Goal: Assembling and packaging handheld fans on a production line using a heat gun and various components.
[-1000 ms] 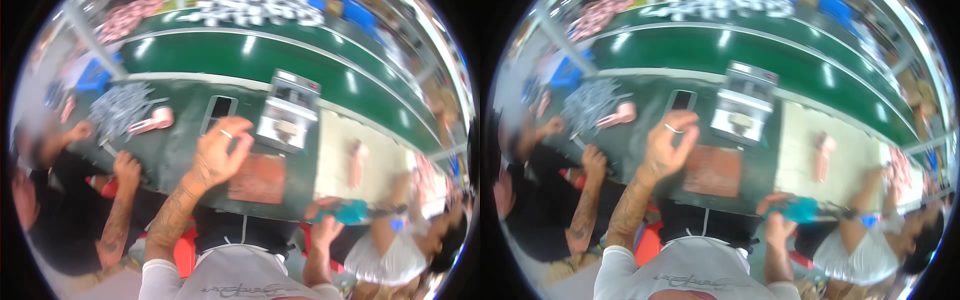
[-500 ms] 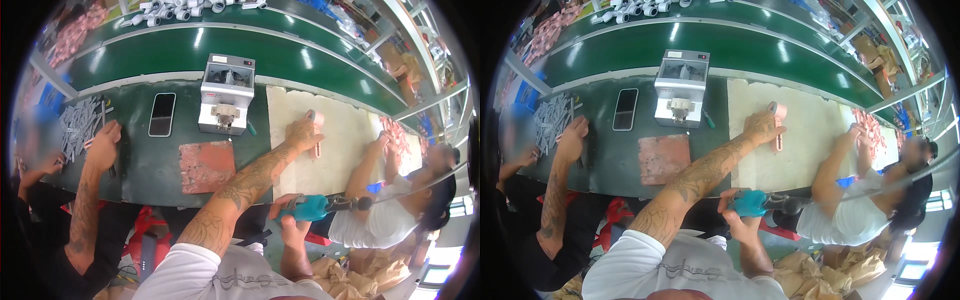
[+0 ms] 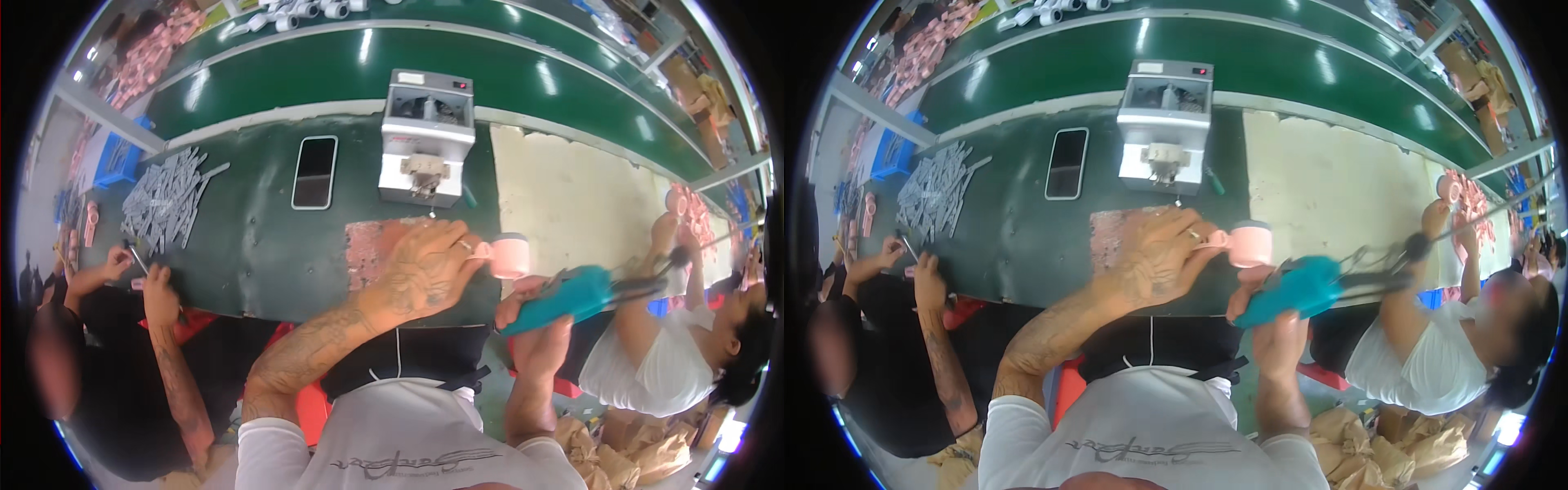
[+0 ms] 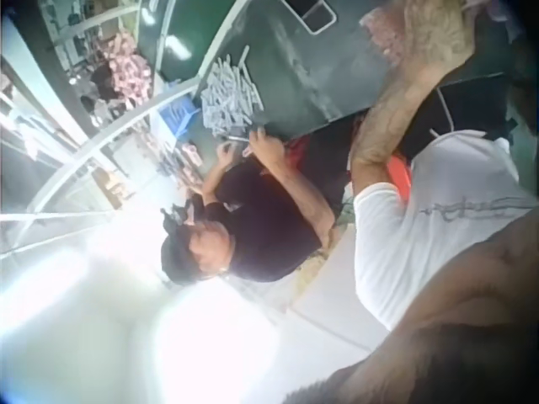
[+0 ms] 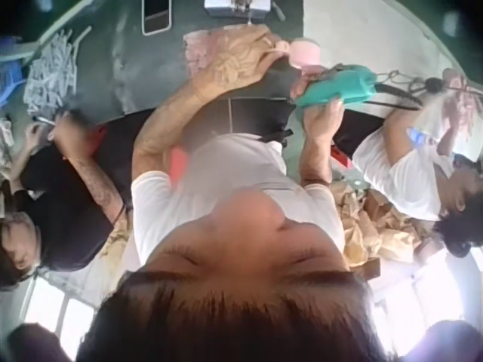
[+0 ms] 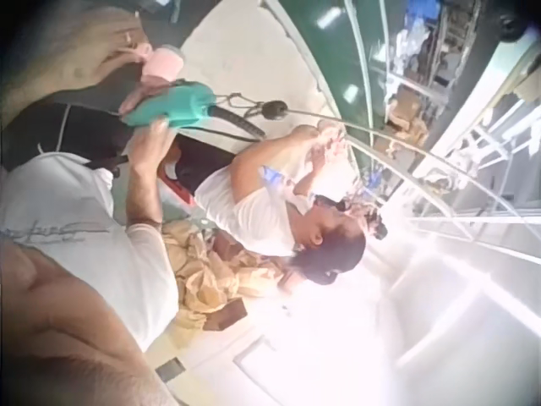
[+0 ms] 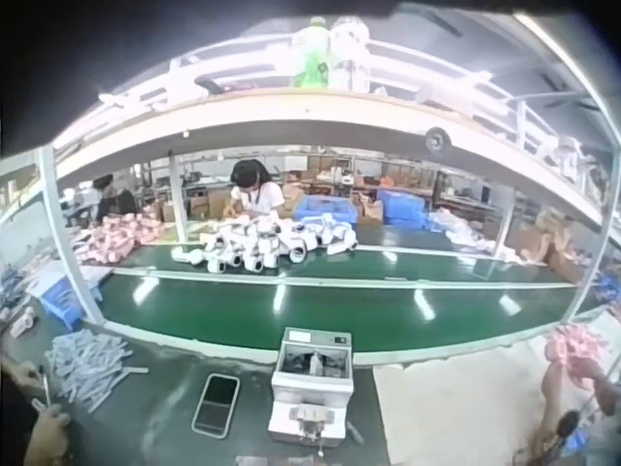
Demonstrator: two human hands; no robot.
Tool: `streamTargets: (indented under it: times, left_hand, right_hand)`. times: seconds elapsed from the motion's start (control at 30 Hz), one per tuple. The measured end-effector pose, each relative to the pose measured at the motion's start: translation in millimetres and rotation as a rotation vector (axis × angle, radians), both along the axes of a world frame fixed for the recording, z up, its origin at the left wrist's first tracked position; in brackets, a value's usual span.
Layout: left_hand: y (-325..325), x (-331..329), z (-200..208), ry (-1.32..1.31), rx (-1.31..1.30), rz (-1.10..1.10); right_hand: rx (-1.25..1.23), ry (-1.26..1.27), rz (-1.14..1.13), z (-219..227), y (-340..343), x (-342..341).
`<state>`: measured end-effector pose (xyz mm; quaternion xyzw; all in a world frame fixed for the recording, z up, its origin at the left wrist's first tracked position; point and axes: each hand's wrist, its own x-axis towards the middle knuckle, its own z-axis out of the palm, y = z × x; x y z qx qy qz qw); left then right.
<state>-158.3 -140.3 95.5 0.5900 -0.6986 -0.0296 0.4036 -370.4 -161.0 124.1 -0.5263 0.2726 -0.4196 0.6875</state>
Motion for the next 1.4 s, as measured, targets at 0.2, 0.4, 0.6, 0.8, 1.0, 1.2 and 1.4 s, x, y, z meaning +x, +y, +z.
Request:
streamTargets:
  times: [0.2, 0.4, 0.6, 0.8, 1.0, 1.2, 1.4]
  left_hand:
    - [45.9, 47.2, -22.8, -0.054, 0.215, -0.036]
    - [50.7, 57.2, -33.4, -0.155, 0.087, -0.036]
    - [52.3, 49.3, -40.4, -0.121, 0.144, 0.055]
    - [47.6, 53.0, -46.3, -0.077, 0.162, 0.109]
    - [41.9, 53.7, -48.9, -0.092, 0.035, 0.126]
    - [44.3, 54.2, -47.0, -0.076, 0.153, 0.103]
    - [44.3, 51.4, -46.5, -0.054, 0.136, 0.112]
  right_hand:
    - [-0.071, -0.146, 0.025, 22.1, -28.3, 61.8]
    - [-0.363, -0.08, -0.12, 18.7, -77.2, 161.3]
    - [-0.521, 0.008, -0.095, -2.2, -86.7, 195.4]
    - [-0.41, 0.045, -0.084, -14.1, -85.9, 194.6]
    - [-0.324, 0.024, -0.063, 1.1, -63.6, 162.0]
    - [-0.305, 0.078, -0.02, -1.4, -54.9, 142.7]
    - [-0.293, 0.002, 0.007, -13.4, -58.7, 140.2]
